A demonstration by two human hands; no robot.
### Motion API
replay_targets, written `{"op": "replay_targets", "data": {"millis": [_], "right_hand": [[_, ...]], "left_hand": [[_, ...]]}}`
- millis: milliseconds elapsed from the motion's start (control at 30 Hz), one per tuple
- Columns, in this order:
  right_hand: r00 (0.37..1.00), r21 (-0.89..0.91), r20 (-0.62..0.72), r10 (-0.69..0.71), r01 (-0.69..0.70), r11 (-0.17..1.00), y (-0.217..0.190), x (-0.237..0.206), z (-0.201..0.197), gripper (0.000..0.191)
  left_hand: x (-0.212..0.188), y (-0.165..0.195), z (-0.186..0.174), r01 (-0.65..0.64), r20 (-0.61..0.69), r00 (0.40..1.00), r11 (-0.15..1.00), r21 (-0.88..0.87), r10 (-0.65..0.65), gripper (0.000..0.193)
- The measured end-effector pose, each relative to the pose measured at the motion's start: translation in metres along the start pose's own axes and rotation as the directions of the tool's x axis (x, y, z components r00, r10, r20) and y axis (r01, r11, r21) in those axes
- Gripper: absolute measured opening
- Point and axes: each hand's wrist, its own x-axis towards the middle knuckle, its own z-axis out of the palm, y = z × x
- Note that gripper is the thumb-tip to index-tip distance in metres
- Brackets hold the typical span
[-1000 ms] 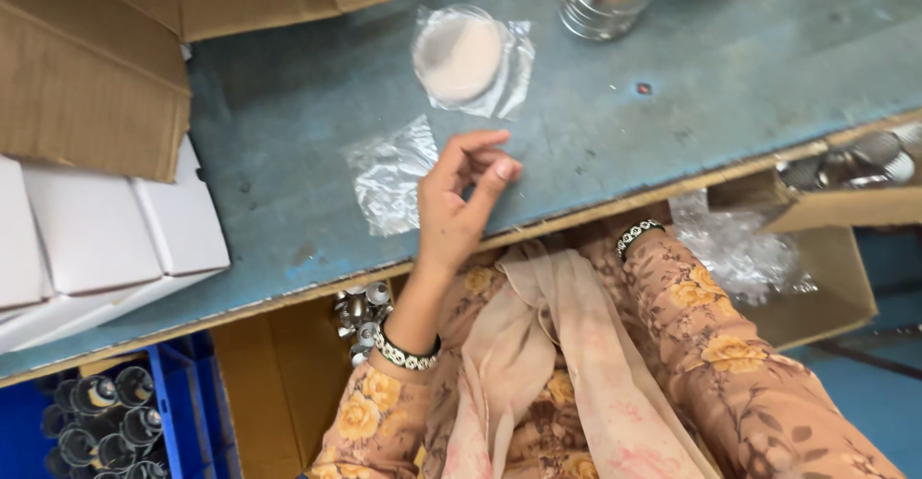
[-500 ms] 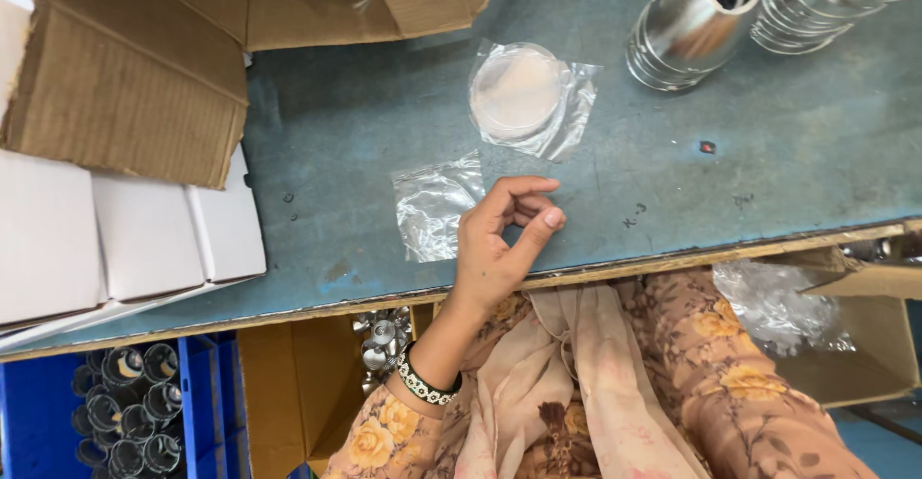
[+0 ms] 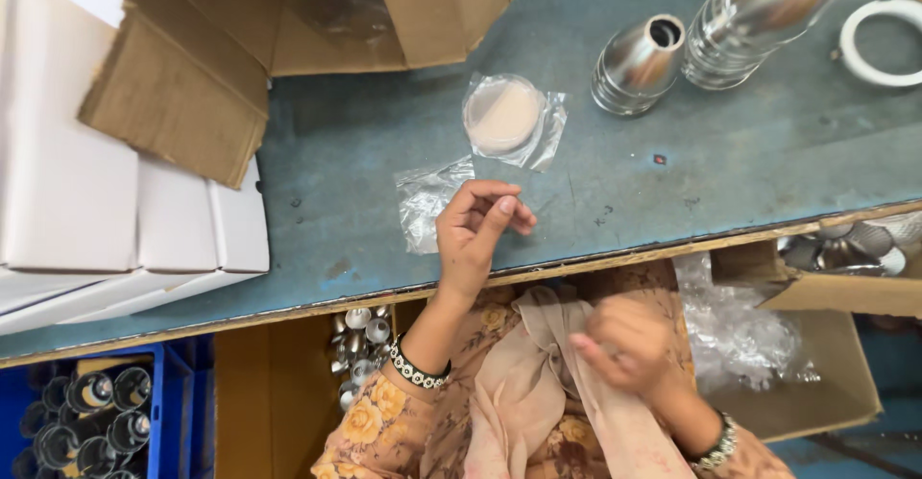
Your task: The person assembles small light fixtures by inserting a textured glass diffuser into a metal housing and then placing a white circular base into the diffuser. The person handles the components one at a time and places the assembled units into a cardboard box.
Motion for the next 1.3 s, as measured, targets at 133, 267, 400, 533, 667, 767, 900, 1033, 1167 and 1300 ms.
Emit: {"op": "replay_targets", "data": {"millis": [133, 267, 400, 533, 667, 767, 900, 1033, 1167, 1300], "right_hand": [[0.943, -0.164, -0.319, -0.100, 0.049, 0.985, -0.004, 0.062, -0.028, 0.013], [0.950, -0.447, -0.298, -0.092, -0.054, 0.893, 0.021, 0.137, -0.035, 0.056], [0.960, -0.576, -0.269, -0.077, -0.097, 0.812, 0.044, 0.185, -0.035, 0.077], [0.959, -0.571, -0.284, 0.001, -0.170, 0.803, 0.062, 0.193, -0.037, 0.068], [0.953, -0.535, -0.277, 0.120, -0.257, 0.805, 0.071, 0.194, -0.043, 0.053], [0.959, -0.586, -0.273, 0.080, -0.232, 0.777, 0.073, 0.204, -0.051, 0.053], [0.964, -0.607, -0.230, 0.134, -0.250, 0.755, 0.072, 0.214, -0.061, 0.054], [0.973, -0.612, -0.184, 0.141, -0.225, 0.758, 0.067, 0.216, -0.063, 0.052], [0.966, -0.614, -0.144, 0.212, -0.256, 0.747, 0.059, 0.218, -0.062, 0.050], [0.971, -0.602, -0.088, 0.223, -0.230, 0.764, 0.054, 0.220, -0.063, 0.047]], "left_hand": [[0.023, 0.007, 0.005, -0.065, 0.064, 0.996, 0.995, 0.080, 0.060, 0.018], [0.063, 0.023, 0.008, -0.183, 0.105, 0.983, 0.886, 0.426, 0.152, 0.026], [0.092, 0.042, 0.001, 0.200, 0.124, 0.975, 0.969, -0.147, -0.183, 0.039], [0.102, 0.047, -0.008, -0.021, 0.096, 0.995, 0.971, 0.238, -0.002, 0.053], [0.109, 0.043, -0.006, -0.302, 0.293, 0.953, 0.261, 0.917, 0.074, 0.083], [0.123, 0.042, 0.001, -0.254, 0.269, 0.956, 0.125, 0.959, -0.119, 0.097], [0.135, 0.041, 0.004, -0.172, 0.179, 0.933, 0.049, 0.984, -0.313, 0.097], [0.135, 0.039, 0.003, -0.167, 0.156, 0.937, -0.009, 0.986, -0.312, 0.087], [0.134, 0.041, 0.002, -0.159, 0.149, 0.939, -0.005, 0.987, -0.310, 0.087], [0.133, 0.045, 0.003, -0.146, 0.145, 0.944, 0.017, 0.989, -0.297, 0.087]]}}
